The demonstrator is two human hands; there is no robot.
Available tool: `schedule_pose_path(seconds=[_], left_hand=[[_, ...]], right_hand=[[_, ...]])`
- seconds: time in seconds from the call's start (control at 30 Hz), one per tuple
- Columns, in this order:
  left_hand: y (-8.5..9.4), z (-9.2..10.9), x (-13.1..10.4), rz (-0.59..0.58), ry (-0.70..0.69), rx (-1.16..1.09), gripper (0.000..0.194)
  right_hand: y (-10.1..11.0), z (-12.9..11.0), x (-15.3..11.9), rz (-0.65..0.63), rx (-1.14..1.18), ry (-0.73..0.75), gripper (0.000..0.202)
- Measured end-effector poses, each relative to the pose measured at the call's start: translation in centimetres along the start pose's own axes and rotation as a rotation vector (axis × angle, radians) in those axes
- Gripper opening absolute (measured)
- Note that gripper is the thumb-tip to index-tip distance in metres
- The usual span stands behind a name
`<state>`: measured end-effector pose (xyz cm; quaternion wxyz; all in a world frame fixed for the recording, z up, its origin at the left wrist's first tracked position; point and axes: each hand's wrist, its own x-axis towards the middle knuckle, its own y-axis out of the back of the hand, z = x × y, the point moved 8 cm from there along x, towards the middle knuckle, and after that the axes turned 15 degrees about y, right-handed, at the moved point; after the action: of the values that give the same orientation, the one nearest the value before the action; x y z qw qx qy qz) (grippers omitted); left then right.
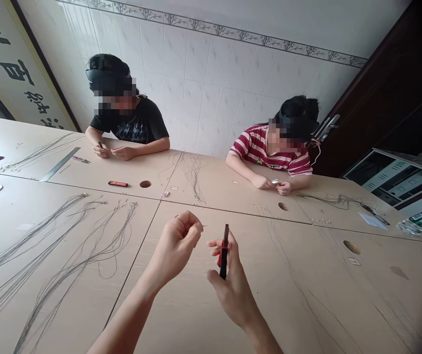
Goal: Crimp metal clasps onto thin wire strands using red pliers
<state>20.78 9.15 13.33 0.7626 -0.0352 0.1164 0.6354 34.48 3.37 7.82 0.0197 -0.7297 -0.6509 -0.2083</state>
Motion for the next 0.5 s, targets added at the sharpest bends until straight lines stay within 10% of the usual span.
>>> schedule_pose_path(seconds=[0.5], left_hand=[[0.1, 0.1, -0.3, -0.003, 0.006, -0.001, 0.019]], right_hand=[[-0.1, -2.9, 1.2, -0.063, -0.289, 0.258, 0.062]])
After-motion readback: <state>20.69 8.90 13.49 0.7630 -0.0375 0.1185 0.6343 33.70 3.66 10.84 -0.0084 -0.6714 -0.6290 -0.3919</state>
